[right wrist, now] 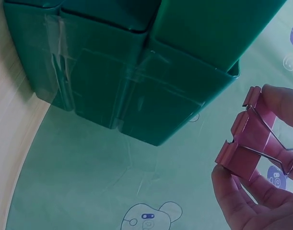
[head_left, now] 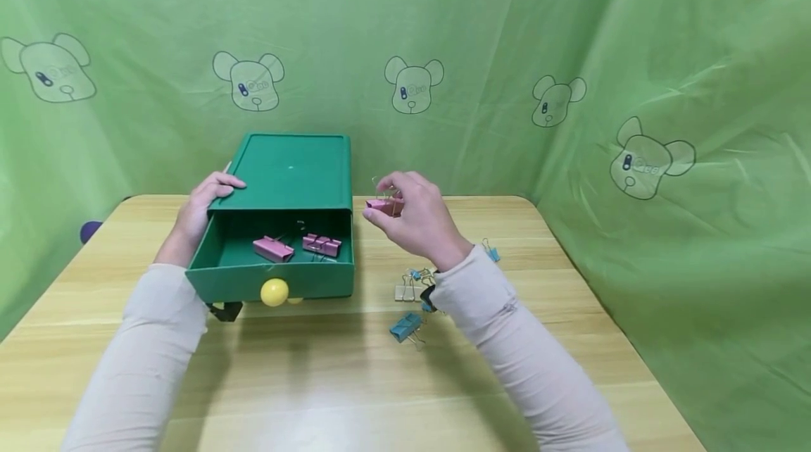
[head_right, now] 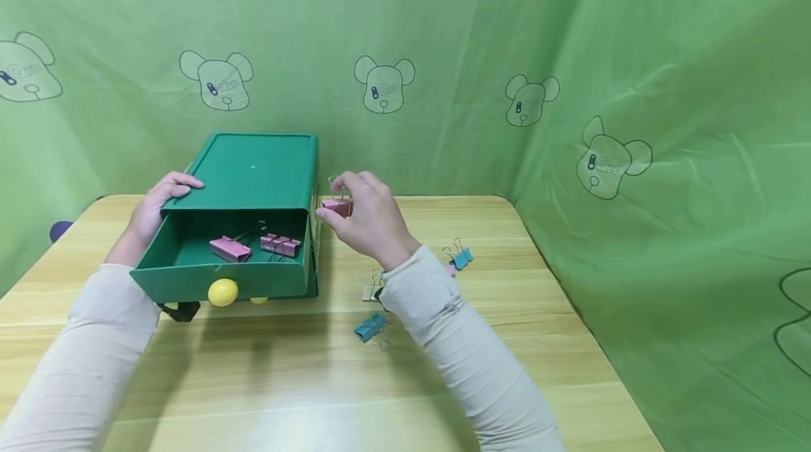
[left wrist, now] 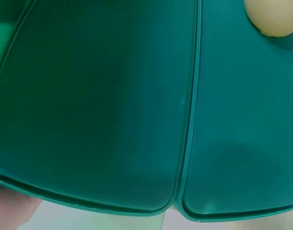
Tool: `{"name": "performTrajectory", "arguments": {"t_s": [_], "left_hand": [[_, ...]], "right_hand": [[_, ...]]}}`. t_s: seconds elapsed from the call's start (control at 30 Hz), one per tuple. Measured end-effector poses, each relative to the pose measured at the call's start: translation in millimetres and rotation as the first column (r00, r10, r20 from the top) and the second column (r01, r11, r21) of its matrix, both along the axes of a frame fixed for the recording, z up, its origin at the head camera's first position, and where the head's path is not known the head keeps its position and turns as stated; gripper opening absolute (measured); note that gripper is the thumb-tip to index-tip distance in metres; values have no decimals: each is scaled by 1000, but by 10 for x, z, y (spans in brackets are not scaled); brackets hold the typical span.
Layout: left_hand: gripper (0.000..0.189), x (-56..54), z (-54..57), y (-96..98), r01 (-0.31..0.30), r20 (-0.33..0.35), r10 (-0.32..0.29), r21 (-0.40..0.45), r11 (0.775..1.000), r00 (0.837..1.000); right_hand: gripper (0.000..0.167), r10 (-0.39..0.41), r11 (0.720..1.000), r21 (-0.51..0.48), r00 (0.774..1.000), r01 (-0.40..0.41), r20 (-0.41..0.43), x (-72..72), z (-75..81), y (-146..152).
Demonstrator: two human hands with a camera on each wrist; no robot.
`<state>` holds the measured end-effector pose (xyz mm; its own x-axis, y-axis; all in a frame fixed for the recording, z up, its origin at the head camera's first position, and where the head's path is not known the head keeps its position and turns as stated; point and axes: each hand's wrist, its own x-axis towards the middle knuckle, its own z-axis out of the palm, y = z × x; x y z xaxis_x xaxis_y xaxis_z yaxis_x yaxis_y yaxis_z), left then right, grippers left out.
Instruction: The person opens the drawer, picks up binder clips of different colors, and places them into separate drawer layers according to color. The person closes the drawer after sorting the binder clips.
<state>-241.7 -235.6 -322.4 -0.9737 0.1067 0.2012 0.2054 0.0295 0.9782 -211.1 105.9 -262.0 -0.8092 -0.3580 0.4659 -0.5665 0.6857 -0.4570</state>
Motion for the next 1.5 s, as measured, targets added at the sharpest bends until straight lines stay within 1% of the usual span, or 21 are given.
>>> {"name": "performTrajectory", "arguments": {"t_s": [0.13,0.27,0.43,0.63,1.17,1.5], "left_hand": [[31,10,7,3,-11,-8,11,-8,1000,1000],[30,15,15,8,-4,4,4,5,1000,1000],[31,17,16,8,-6,16,6,4,1000,1000],[33,9,16,-2,8,26,-9,11,1000,1000],[32,15,-2,-6,3,37,-2,-29,1000,999],[31,17,-1,0,4,36,-3,-27,1000,999]], "right_hand": [[32,10,1000,6,1000,-10,-14,16,23,-49],[32,27,1000,7,999,-27,-24,33,38,-98],[33,49,999,-2,999,-49,-7,58,45,-157],[35,73,997,-6,997,-73,8,87,47,-234],[41,82,995,61,996,-85,39,177,49,-403],[41,113,989,95,994,-114,10,213,36,-474]]}}
